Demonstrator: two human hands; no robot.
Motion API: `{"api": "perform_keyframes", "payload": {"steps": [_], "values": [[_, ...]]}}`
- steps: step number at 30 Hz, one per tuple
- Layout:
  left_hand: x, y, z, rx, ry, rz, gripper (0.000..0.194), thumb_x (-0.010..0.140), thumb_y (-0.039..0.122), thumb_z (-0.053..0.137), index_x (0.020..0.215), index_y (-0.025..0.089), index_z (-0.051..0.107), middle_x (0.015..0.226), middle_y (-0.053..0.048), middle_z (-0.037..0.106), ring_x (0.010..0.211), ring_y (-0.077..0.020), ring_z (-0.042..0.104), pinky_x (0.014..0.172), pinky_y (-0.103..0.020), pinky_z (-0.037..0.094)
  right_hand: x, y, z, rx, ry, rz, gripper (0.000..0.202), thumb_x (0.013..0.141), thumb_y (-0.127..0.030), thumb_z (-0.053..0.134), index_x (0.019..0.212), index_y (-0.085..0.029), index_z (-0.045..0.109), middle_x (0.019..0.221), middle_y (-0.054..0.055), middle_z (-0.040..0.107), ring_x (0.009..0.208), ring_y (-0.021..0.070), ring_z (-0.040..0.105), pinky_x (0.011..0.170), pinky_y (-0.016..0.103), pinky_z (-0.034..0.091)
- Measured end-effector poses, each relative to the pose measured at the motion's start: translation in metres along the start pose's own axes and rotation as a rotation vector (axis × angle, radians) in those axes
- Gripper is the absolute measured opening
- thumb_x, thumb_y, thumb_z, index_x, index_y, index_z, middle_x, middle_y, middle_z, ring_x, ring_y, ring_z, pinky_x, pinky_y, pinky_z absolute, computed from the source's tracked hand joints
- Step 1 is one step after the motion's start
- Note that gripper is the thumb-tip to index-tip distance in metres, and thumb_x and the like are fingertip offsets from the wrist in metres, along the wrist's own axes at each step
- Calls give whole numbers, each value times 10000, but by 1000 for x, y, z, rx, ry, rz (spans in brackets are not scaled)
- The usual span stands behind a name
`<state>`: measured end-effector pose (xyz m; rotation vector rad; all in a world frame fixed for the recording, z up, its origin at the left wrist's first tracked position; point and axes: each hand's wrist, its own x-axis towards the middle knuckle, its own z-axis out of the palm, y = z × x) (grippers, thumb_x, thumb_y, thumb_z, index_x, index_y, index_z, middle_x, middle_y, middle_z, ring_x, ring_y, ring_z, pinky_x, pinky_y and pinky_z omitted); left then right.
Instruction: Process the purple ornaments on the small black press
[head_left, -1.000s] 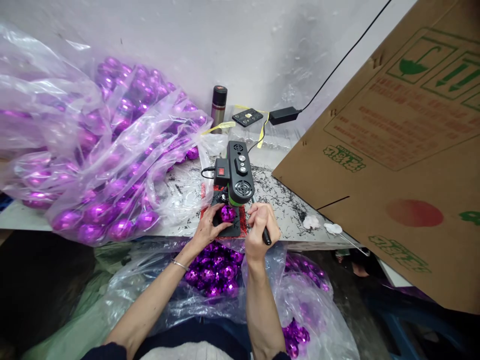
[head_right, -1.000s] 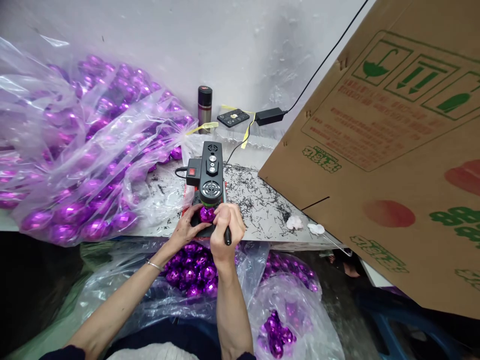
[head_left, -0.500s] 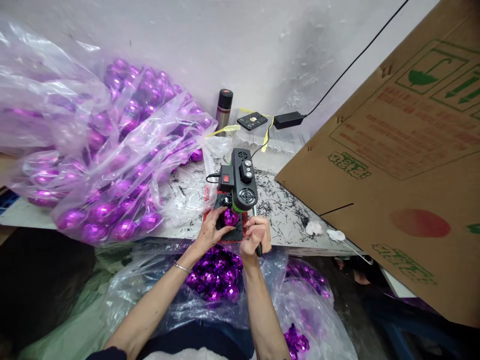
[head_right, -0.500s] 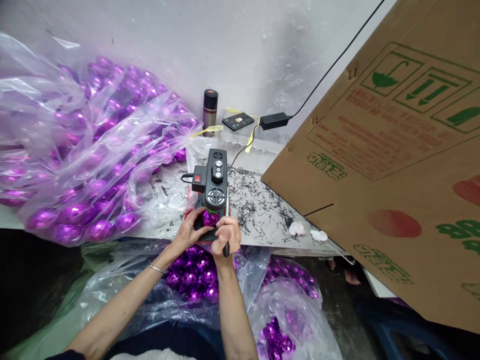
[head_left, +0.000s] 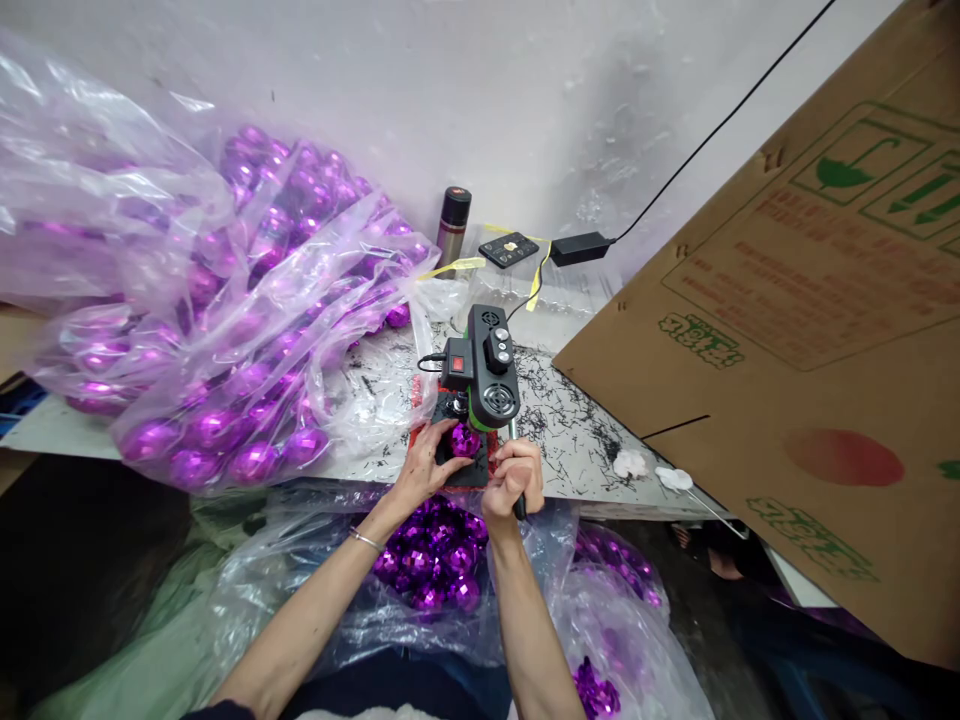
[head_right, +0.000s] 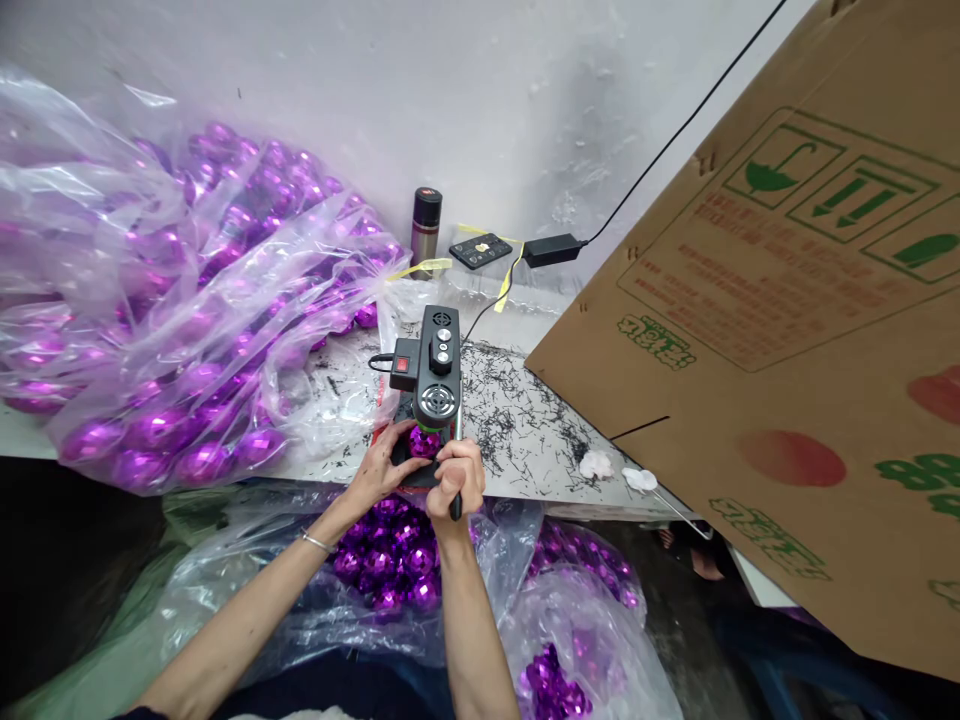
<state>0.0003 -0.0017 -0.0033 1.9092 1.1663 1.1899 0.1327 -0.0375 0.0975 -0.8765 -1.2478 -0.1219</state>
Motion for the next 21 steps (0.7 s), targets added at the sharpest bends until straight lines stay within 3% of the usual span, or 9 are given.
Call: {"api": "perform_keyframes", "payload": {"steps": [11, 13, 17, 21], "values": [[2, -1, -1, 16, -2, 29, 561, 948, 389, 857, 1442, 240, 638, 1398, -131, 778, 1335, -341, 748, 1210, -554, 554, -18, 9, 0, 48, -2, 41, 453, 1156, -334, 392, 721, -252, 485, 769, -26, 561, 673, 144, 603, 649, 328, 524], [5, -1, -1, 6, -11, 27, 567, 949, 392, 858, 1447, 239, 634, 1399, -134, 776, 1335, -344, 747, 1208, -558, 556, -8, 1, -3, 22, -20, 77, 456, 1152, -347, 412, 712, -254, 487, 755, -25, 564, 665, 147, 598, 639, 326, 506], [0, 0, 1, -27, -4, 29, 574, 970, 409, 842, 1465, 238, 607, 1423, -142, 755, 1356, -342, 732, 1190, -544, 570, 28, -24, -7, -42, -44, 294, 477, 1151, -360, 438, 690, -252, 494, 694, -29, 551, 643, 143, 566, 622, 312, 446], [-37, 6, -4, 0, 6, 141, 622, 1036, 457, 759, 1569, 240, 521, 1488, -171, 711, 1408, -344, 703, 1213, -567, 559, 42, -35, -9, -20, -39, 330, 501, 1142, -385, 481, 662, -246, 506, 660, -31, 548, 646, 141, 577, 637, 304, 452]]}}
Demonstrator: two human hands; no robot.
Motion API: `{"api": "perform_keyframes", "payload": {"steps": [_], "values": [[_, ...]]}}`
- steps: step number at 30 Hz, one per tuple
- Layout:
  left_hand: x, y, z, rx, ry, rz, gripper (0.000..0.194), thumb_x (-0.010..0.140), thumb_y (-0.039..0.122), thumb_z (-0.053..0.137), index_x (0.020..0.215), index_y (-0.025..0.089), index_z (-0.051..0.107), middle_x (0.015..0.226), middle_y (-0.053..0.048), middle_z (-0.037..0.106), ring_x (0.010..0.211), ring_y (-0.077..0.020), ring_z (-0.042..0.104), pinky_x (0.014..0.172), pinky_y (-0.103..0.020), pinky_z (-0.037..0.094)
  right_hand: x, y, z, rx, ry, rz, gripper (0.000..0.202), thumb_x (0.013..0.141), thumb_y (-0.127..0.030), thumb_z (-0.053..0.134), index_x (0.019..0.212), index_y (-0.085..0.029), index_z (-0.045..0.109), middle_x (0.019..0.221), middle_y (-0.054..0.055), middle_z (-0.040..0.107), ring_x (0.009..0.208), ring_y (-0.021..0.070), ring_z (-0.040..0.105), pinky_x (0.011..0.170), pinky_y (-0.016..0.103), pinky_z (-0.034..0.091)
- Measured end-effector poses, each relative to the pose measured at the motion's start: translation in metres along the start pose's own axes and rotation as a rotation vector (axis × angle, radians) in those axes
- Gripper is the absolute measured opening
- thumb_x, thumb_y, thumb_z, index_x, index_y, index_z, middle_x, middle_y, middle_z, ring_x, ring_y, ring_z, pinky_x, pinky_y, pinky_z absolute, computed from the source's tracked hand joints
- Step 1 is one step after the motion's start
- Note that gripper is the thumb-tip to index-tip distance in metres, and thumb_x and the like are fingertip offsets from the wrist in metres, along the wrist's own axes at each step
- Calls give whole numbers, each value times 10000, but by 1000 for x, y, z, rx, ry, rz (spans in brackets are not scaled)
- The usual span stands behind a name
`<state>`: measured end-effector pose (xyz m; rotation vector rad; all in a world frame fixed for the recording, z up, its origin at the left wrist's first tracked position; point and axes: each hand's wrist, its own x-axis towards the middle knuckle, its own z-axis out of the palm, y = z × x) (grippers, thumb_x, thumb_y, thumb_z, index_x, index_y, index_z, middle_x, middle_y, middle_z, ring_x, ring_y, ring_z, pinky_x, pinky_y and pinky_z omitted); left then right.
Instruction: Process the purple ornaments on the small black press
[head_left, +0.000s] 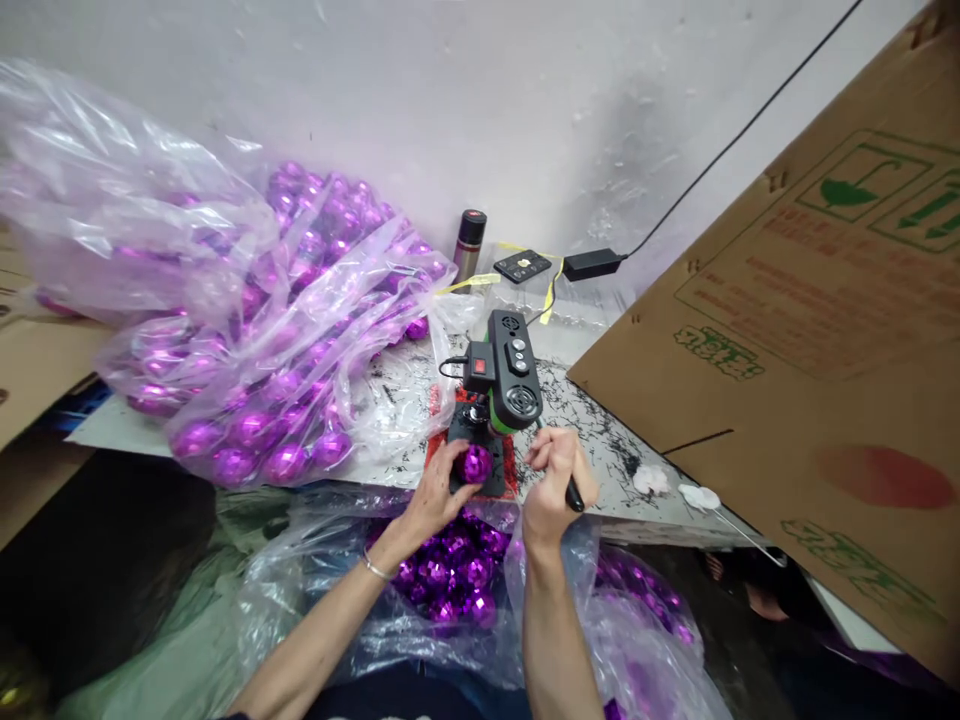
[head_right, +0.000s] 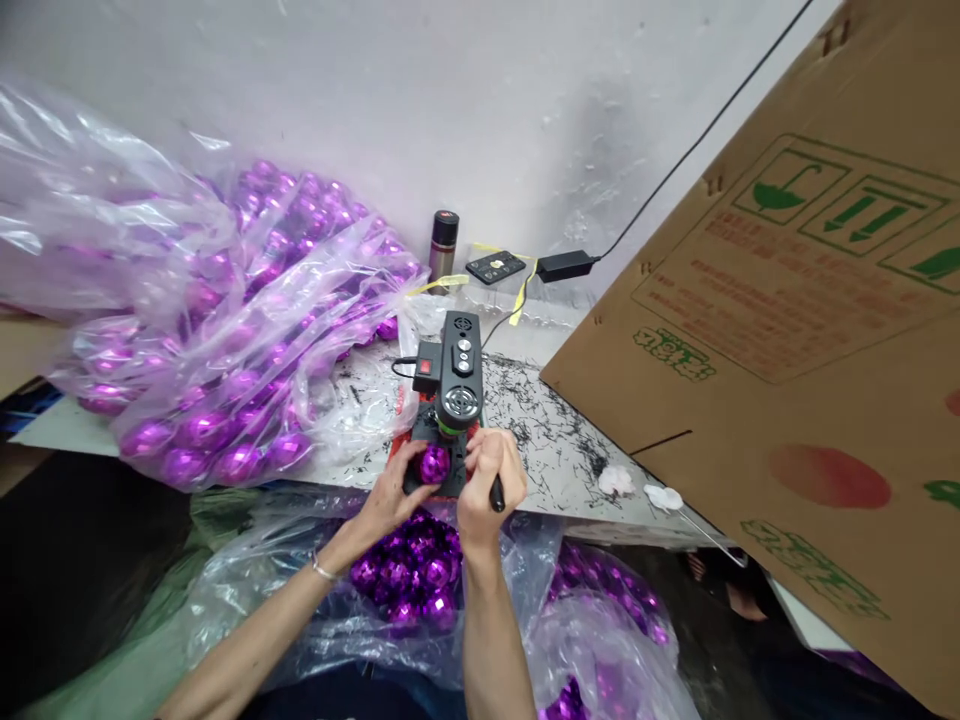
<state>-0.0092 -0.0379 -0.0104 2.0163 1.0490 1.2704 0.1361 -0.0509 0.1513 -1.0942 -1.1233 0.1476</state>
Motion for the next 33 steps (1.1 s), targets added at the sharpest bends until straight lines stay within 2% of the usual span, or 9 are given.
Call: {"api": "perform_keyframes", "payload": {"steps": [3, 5, 9, 13, 17, 20, 25, 30, 33], "values": [[-27, 9, -18, 78, -47, 82, 996, 907, 732, 808, 1678, 228, 428, 1573, -218, 658, 1479, -411, 645, 1257, -636, 515, -9, 9, -2, -24, -12, -36, 491, 1130, -380, 499, 661, -238, 524, 690, -19, 588, 662, 142, 602, 624, 294, 453], [-23, 8, -40, 121, -45, 47, 1090, 867, 830, 773, 1701, 217, 431, 1625, -233, 619, 1514, -433, 608, 1260, -637, 513, -16, 17, -2, -21, -1, -39, 493, 1127, -369, 500, 653, -233, 519, 705, -18, 604, 641, 133, 592, 608, 288, 445], [53, -14, -97, 303, 104, -228, 542, 1147, 490, 457, 1563, 181, 617, 1568, -201, 682, 1486, -360, 640, 1264, -584, 513, -21, 21, 1, 16, 43, -26, 496, 1125, -369, 509, 649, -227, 520, 703, -22, 605, 635, 126, 586, 598, 281, 439], [146, -45, -134, 619, 24, -509, 479, 1044, 182, 488, 1486, 89, 649, 1465, -241, 729, 1432, -361, 671, 1240, -543, 519, -20, 20, 4, 34, 56, -34, 493, 1124, -380, 522, 657, -223, 542, 716, -19, 617, 628, 122, 584, 603, 282, 452], [188, -59, -141, 729, 59, -580, 582, 919, 52, 546, 1497, -3, 588, 1529, -347, 628, 1523, -432, 568, 1276, -569, 428, -21, 23, 4, 37, 42, -39, 492, 1125, -362, 520, 652, -224, 536, 726, -14, 620, 628, 122, 582, 591, 277, 450], [196, -61, -145, 785, 74, -629, 588, 913, 43, 552, 1498, -9, 573, 1561, -375, 584, 1567, -458, 510, 1292, -584, 378, -22, 26, 3, 44, 37, -45, 493, 1131, -351, 504, 654, -227, 531, 722, -16, 611, 643, 126, 584, 596, 274, 452], [199, -59, -153, 782, 15, -675, 598, 882, 115, 649, 1464, -3, 584, 1494, -397, 636, 1476, -494, 594, 1235, -595, 423, -23, 27, 3, 46, 20, -64, 477, 1133, -331, 495, 672, -224, 545, 750, -17, 624, 637, 121, 583, 597, 277, 450], [187, -47, -158, 648, -73, -657, 583, 917, 369, 763, 1443, 149, 640, 1380, -220, 769, 1317, -402, 729, 1127, -477, 556, -21, 24, 4, 44, 23, -73, 492, 1138, -356, 491, 666, -227, 537, 702, -25, 600, 655, 128, 602, 608, 275, 464], [170, -33, -160, 320, -14, -627, 667, 888, 457, 806, 1463, 166, 636, 1298, -155, 798, 1196, -353, 778, 1084, -470, 600, -17, 19, 5, 18, 28, -67, 514, 1140, -400, 492, 656, -230, 534, 681, -20, 593, 668, 139, 617, 610, 283, 465]]}}
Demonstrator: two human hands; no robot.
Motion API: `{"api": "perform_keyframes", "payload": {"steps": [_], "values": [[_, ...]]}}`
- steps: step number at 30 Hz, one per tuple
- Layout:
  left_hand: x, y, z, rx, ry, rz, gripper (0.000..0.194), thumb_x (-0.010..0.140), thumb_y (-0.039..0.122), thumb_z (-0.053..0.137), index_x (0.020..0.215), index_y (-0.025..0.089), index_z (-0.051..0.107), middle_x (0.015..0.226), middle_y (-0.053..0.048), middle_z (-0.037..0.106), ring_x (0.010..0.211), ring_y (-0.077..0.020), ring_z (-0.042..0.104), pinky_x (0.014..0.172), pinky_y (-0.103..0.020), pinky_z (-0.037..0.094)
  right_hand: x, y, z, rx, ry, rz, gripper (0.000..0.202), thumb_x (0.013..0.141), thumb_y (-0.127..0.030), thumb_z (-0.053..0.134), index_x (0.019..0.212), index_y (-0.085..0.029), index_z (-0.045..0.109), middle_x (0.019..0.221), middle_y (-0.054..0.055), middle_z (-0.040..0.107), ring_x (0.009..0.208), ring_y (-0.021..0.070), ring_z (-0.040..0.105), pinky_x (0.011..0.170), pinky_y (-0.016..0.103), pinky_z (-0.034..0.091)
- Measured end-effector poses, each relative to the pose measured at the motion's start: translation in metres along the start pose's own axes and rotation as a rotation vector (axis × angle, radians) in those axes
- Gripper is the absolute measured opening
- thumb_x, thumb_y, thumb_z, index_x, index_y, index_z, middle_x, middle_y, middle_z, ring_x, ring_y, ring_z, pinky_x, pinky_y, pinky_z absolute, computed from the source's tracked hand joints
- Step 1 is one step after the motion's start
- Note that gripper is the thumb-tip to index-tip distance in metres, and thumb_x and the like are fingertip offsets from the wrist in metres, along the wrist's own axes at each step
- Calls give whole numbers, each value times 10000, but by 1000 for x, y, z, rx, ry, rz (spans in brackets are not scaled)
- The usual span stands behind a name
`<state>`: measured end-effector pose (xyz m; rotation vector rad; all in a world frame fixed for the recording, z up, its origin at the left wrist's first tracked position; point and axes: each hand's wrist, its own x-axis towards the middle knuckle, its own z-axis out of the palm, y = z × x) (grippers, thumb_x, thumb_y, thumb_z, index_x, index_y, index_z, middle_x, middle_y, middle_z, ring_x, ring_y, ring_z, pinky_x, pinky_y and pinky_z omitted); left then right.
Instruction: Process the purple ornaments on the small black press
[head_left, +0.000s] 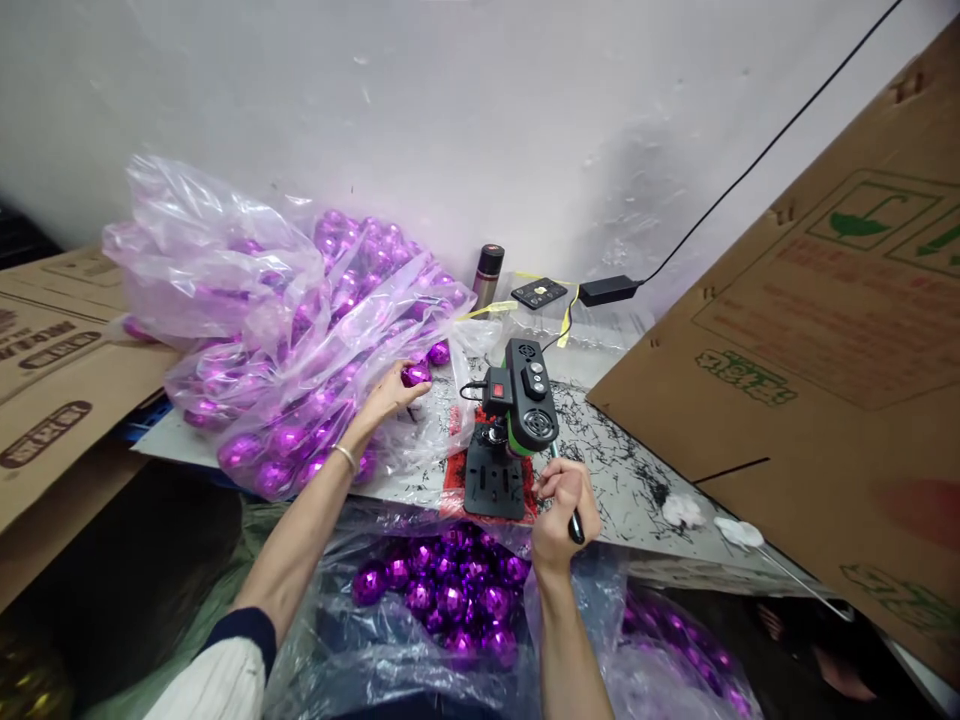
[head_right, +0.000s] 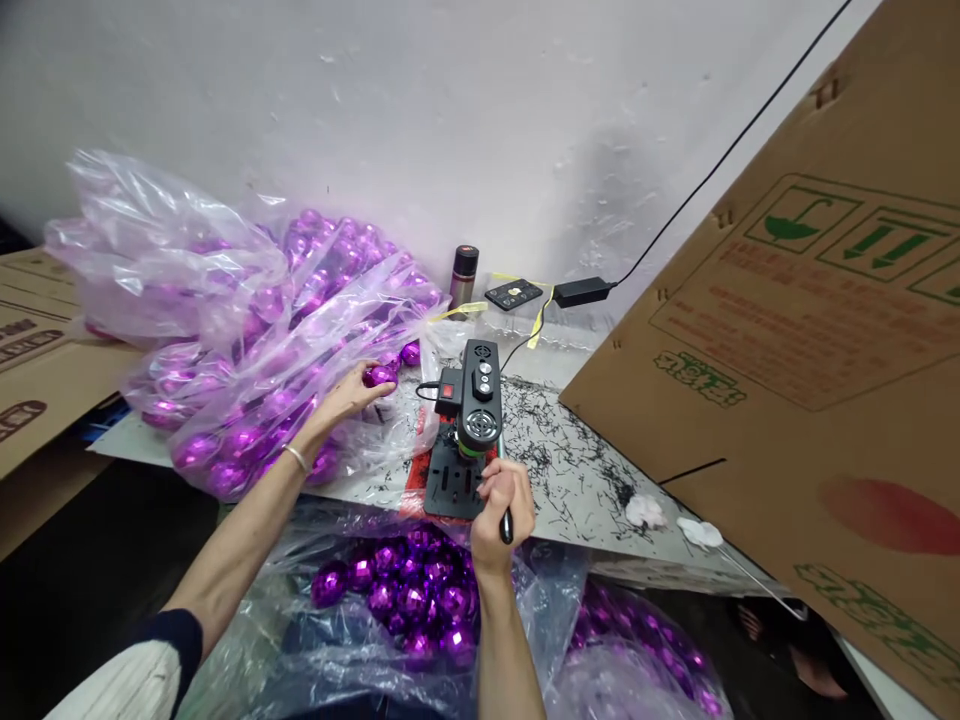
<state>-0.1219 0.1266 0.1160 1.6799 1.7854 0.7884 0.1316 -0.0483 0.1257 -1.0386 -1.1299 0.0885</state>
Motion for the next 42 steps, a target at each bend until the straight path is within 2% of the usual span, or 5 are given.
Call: {"api": "perform_keyframes", "payload": {"steps": [4, 7, 15, 25, 42], "values": [[-46, 0, -2, -578, -68, 89, 781, 776, 463, 896, 1483, 223, 664, 1293, -98, 799, 1160, -307, 785, 1076, -450, 626, 7, -6, 2, -6, 16, 35, 539, 1135, -443, 504, 639, -233, 535, 660, -24, 582, 624, 133, 585, 594, 292, 452], [-87, -3, 7, -900, -191, 7, 681, 768, 495, 919, 1371, 236, 740, 1289, -86, 809, 1141, -273, 788, 1020, -395, 656, 10, -9, 3, -31, 24, 68, 558, 1128, -485, 509, 629, -237, 527, 658, -21, 582, 619, 133, 582, 593, 297, 453], [-149, -14, 73, -1239, -320, -325, 502, 765, 509, 961, 1129, 222, 769, 1138, -68, 857, 992, -232, 822, 929, -363, 689, 12, -14, 5, -11, 31, 59, 555, 1133, -497, 497, 640, -243, 523, 654, -29, 562, 594, 129, 554, 616, 317, 464], [-140, -1, 130, -1093, -124, -182, 750, 800, 651, 905, 1347, 217, 631, 1240, -127, 845, 1118, -281, 830, 1052, -457, 656, 20, -21, 7, -76, 0, 97, 587, 1139, -566, 432, 637, -265, 458, 615, -32, 502, 610, 147, 561, 634, 333, 473], [-135, -3, 154, -477, -10, 234, 608, 847, 422, 922, 1359, 238, 649, 1330, -123, 783, 1278, -334, 750, 1158, -528, 569, 26, -29, 4, -55, -35, 69, 540, 1148, -493, 438, 666, -254, 486, 648, -27, 549, 633, 136, 574, 634, 314, 459]]}}
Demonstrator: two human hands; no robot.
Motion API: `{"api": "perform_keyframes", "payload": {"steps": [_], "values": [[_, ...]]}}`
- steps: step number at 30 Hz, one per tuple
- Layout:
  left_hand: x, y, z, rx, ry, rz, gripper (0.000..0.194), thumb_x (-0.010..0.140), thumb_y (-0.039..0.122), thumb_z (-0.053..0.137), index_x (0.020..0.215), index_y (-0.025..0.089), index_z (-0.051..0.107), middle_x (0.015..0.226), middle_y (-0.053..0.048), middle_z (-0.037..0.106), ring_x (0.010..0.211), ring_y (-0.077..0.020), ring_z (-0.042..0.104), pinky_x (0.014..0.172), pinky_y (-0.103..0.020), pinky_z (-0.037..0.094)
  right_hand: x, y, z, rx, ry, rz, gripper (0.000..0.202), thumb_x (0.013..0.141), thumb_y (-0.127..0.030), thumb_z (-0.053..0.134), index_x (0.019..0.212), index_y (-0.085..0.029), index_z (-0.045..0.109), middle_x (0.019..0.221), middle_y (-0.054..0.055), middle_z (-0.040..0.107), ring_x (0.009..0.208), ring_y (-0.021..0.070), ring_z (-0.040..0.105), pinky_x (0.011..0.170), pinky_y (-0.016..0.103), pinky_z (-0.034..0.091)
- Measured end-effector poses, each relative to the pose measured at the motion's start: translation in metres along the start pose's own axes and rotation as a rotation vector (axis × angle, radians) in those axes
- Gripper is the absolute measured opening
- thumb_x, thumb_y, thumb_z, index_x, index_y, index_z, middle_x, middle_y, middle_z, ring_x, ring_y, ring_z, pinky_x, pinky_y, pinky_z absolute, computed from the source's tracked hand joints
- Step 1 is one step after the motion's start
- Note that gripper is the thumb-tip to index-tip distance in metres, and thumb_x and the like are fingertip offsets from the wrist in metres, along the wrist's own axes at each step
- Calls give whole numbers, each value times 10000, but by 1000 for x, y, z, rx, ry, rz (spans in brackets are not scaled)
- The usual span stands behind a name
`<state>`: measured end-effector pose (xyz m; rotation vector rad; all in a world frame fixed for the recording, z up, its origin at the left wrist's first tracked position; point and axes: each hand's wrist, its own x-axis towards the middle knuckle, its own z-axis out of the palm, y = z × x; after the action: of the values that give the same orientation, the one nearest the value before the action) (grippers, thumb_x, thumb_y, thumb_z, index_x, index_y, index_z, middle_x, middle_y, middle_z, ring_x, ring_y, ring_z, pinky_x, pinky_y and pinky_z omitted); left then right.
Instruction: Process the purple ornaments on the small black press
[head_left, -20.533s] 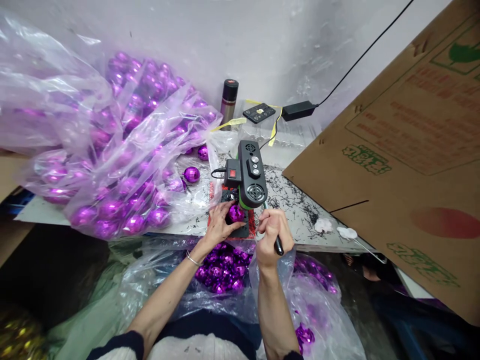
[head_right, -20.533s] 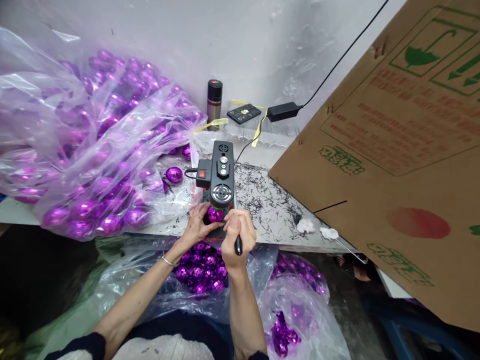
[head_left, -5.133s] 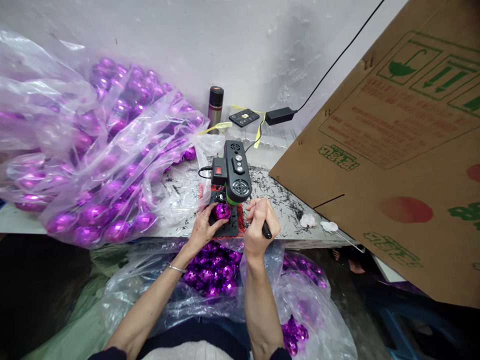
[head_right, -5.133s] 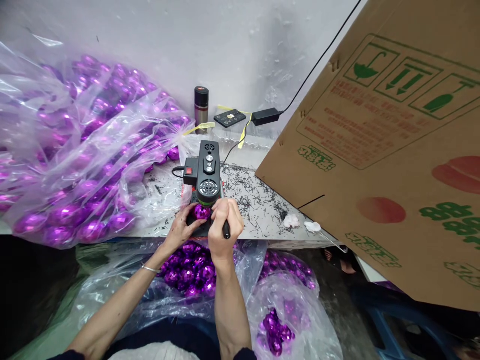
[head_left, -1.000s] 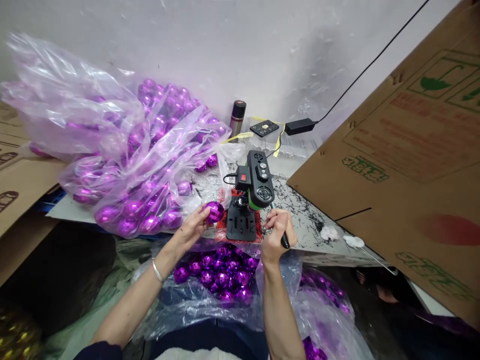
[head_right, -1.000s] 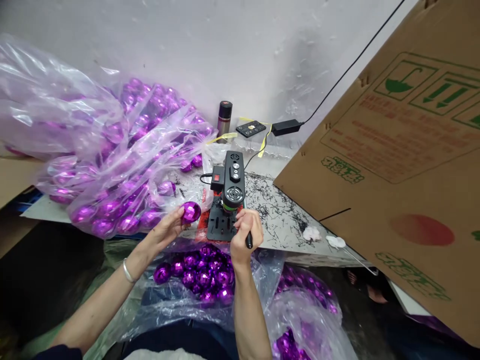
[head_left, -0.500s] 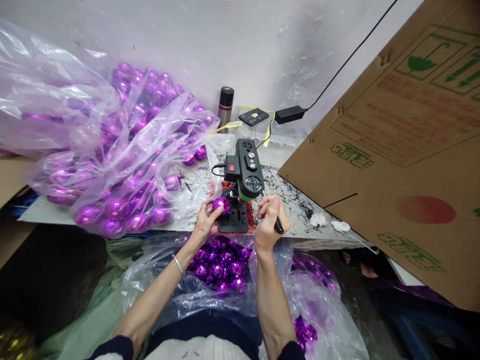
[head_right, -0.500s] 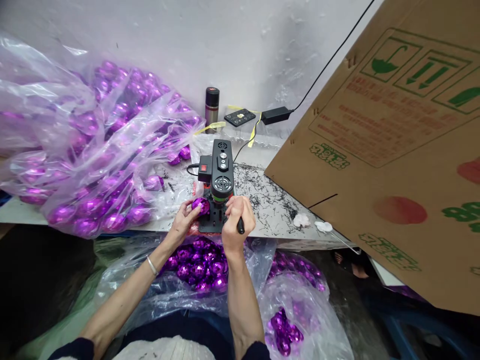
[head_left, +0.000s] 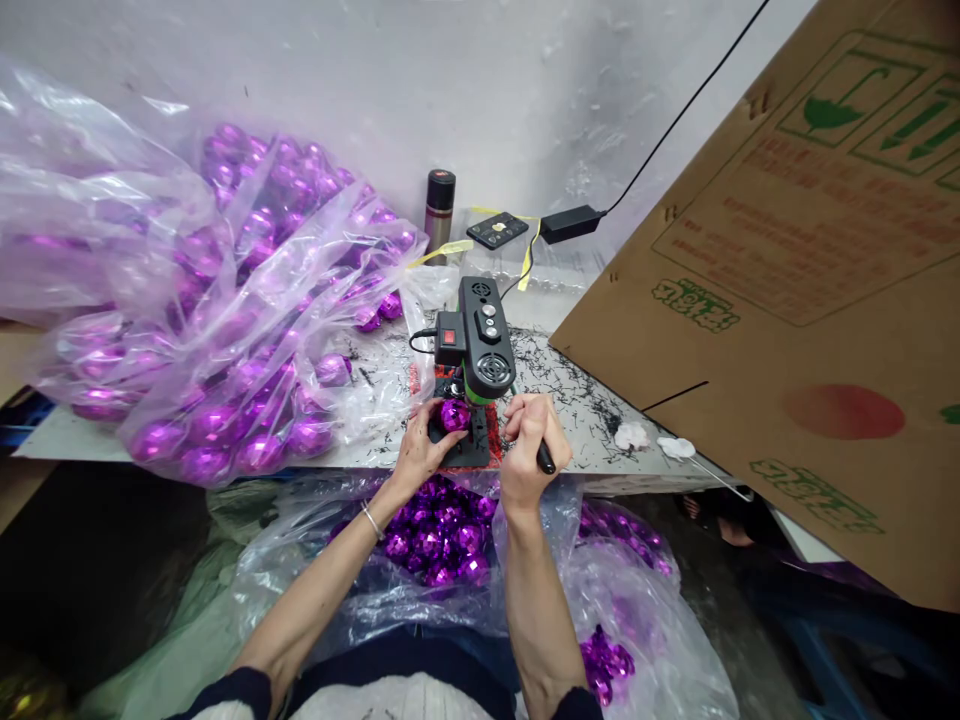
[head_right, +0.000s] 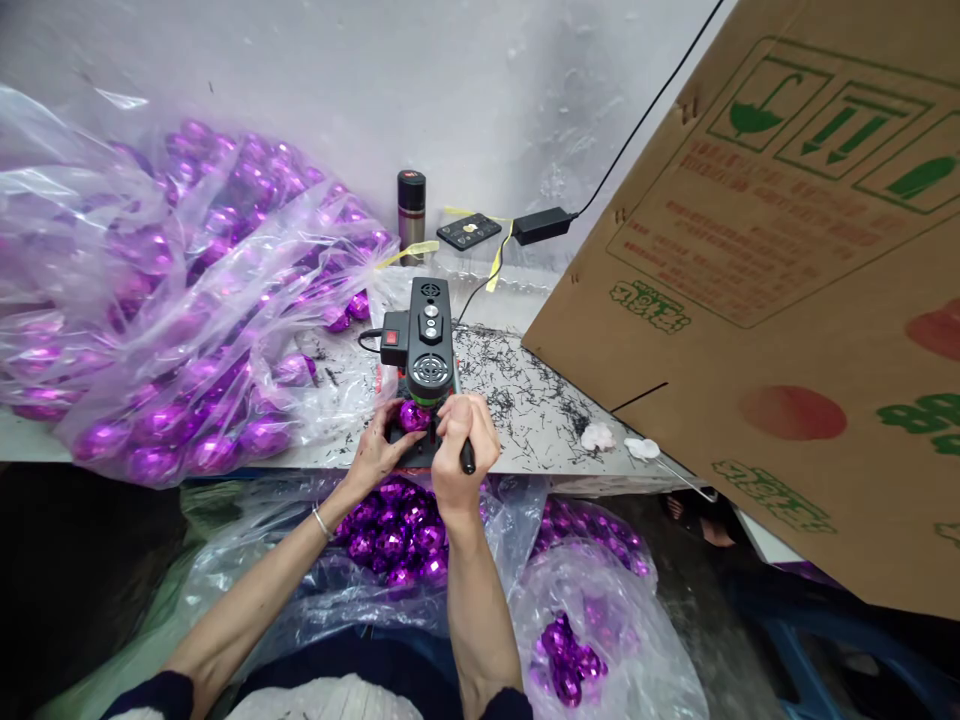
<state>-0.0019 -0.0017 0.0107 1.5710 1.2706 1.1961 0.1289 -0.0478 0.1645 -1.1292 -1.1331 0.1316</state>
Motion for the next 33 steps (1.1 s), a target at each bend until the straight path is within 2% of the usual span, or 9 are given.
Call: {"api": "perform_keyframes", "payload": {"steps": [9, 15, 24, 33], "values": [[-4, -6, 6, 136, -33, 221, 603, 861, 482, 934, 1334, 224, 664, 1364, -140, 771, 1326, -355, 738, 1167, -552, 572, -6, 6, -2, -19, -19, 31, 547, 1148, -511, 424, 666, -259, 483, 666, -19, 559, 619, 140, 565, 635, 329, 478], [3, -9, 9, 126, -49, 203, 617, 832, 458, 959, 1315, 227, 651, 1338, -126, 767, 1302, -342, 741, 1152, -539, 580, -16, 16, -5, -13, -17, 6, 500, 1147, -445, 441, 694, -250, 523, 731, -7, 613, 611, 133, 557, 610, 321, 461], [-1, -11, 9, 120, -55, 218, 616, 860, 474, 944, 1333, 225, 638, 1350, -132, 747, 1323, -351, 732, 1137, -535, 588, -41, 54, 3, 86, 49, -186, 438, 1132, -353, 446, 714, -245, 519, 764, -14, 565, 647, 141, 563, 591, 302, 454], [-4, -15, 13, 169, -6, 292, 590, 853, 387, 959, 1324, 222, 645, 1312, -122, 756, 1275, -342, 757, 1091, -511, 615, -43, 59, 9, 109, 85, -238, 414, 1131, -325, 431, 726, -256, 477, 763, -9, 516, 636, 158, 523, 607, 343, 447]]}}
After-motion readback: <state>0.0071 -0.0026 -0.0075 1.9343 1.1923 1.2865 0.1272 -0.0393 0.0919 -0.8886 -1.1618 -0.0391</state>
